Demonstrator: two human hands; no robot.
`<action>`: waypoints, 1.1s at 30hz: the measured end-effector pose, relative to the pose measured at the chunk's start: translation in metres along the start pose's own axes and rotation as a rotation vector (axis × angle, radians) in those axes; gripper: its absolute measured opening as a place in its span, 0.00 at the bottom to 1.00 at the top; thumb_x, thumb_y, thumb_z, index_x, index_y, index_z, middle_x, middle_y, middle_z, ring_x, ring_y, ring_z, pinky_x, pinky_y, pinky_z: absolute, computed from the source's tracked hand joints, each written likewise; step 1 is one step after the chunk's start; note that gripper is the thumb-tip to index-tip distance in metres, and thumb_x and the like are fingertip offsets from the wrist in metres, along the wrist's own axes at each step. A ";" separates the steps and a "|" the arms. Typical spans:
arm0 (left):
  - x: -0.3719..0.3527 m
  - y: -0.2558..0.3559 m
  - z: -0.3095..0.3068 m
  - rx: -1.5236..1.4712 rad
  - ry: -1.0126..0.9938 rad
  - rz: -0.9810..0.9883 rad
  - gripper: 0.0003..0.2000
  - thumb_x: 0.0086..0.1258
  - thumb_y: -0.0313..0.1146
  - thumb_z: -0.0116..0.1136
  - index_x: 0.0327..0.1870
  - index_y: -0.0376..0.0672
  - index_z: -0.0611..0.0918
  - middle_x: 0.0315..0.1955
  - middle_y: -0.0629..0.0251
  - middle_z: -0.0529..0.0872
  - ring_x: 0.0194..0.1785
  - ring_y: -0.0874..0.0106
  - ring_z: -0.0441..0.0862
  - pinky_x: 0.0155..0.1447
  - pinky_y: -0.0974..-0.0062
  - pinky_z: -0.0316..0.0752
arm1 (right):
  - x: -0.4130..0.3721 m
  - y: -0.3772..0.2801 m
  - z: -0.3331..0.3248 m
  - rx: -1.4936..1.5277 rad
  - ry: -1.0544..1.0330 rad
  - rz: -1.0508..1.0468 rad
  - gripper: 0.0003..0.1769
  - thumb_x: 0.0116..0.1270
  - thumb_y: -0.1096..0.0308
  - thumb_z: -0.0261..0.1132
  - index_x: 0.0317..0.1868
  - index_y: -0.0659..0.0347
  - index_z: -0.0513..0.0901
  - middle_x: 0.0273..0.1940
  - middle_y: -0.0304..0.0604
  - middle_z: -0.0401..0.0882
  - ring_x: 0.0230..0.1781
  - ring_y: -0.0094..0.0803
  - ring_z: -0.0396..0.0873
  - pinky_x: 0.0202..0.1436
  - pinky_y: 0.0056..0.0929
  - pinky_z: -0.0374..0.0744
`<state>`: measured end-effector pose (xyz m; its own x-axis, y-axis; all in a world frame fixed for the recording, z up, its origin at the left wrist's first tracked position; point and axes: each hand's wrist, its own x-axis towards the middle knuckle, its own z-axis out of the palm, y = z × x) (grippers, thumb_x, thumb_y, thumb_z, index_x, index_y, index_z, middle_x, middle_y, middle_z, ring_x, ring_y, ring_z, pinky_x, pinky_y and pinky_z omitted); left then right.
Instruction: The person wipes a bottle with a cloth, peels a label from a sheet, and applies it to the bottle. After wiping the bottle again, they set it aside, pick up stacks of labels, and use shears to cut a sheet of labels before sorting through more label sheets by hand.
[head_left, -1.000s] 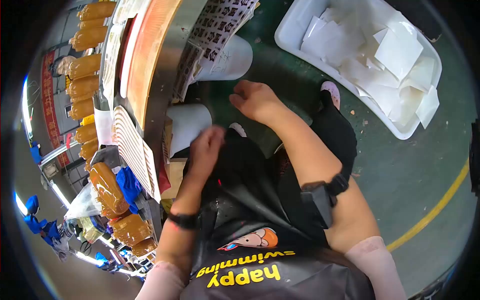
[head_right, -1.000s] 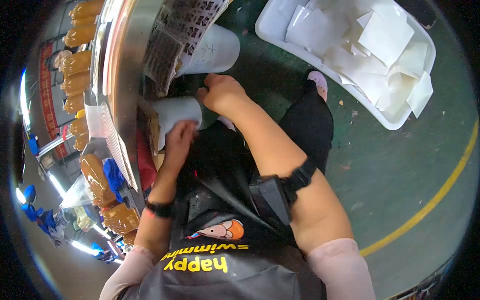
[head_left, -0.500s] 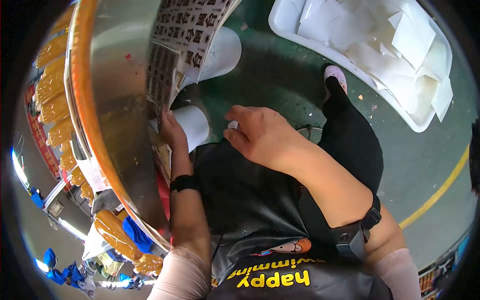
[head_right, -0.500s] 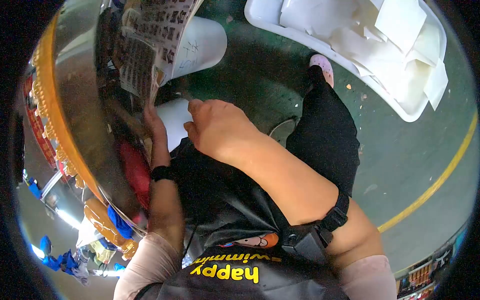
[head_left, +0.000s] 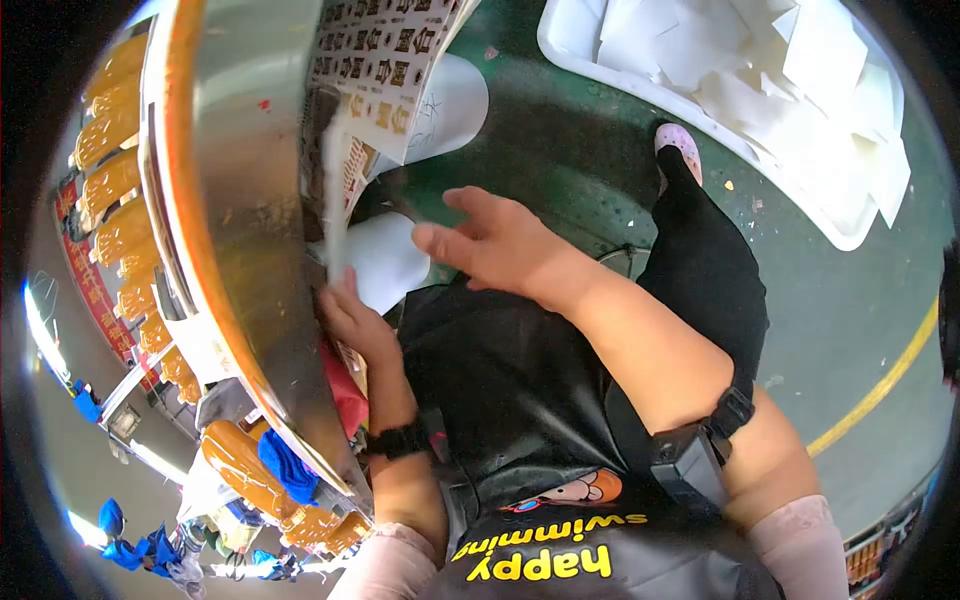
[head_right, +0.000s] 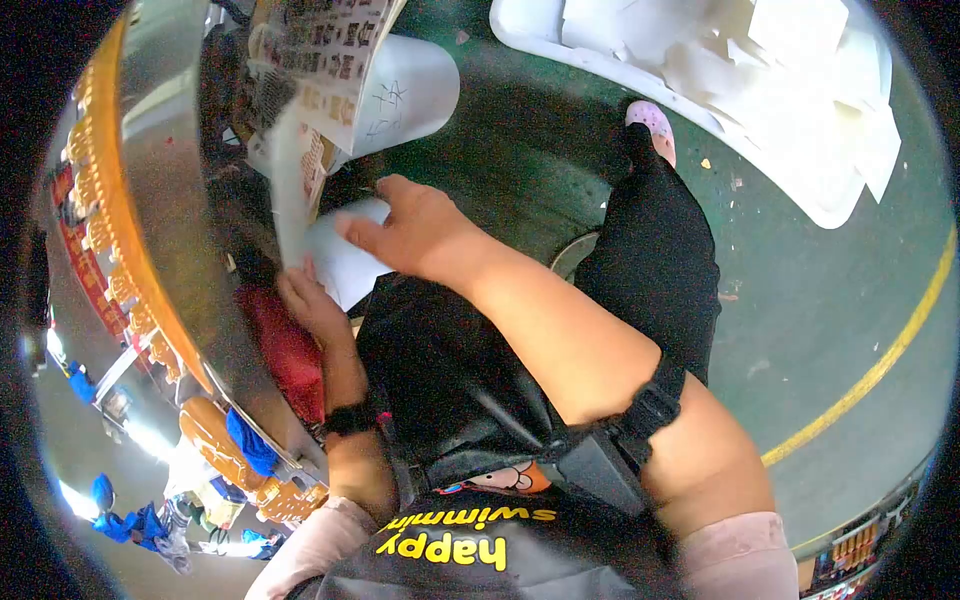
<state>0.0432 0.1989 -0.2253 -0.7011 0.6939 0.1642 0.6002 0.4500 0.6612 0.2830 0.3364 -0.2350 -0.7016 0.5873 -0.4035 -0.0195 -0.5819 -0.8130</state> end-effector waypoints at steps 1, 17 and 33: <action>-0.016 -0.001 -0.007 0.119 -0.064 0.084 0.18 0.78 0.35 0.40 0.60 0.31 0.70 0.55 0.47 0.76 0.61 0.57 0.75 0.66 0.65 0.67 | 0.002 -0.002 0.000 0.183 0.000 0.081 0.38 0.65 0.44 0.63 0.64 0.63 0.67 0.51 0.53 0.78 0.49 0.46 0.79 0.47 0.42 0.81; -0.095 0.085 -0.028 -0.872 -0.387 -0.495 0.26 0.76 0.45 0.42 0.69 0.39 0.60 0.65 0.56 0.69 0.68 0.60 0.66 0.69 0.60 0.64 | -0.054 -0.026 -0.041 0.362 0.018 -0.005 0.28 0.64 0.74 0.61 0.65 0.63 0.68 0.52 0.45 0.77 0.50 0.33 0.77 0.50 0.33 0.78; -0.116 0.192 0.089 -0.983 -1.070 -0.708 0.22 0.66 0.25 0.54 0.63 0.40 0.70 0.55 0.58 0.79 0.56 0.68 0.79 0.61 0.66 0.74 | -0.240 -0.019 -0.131 0.392 0.440 0.041 0.28 0.63 0.77 0.57 0.64 0.70 0.66 0.55 0.49 0.76 0.51 0.32 0.77 0.55 0.31 0.76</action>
<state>0.2745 0.2552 -0.1826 0.1122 0.7575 -0.6431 -0.4716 0.6103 0.6365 0.5452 0.2806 -0.1776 -0.3472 0.6896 -0.6355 -0.3191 -0.7241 -0.6114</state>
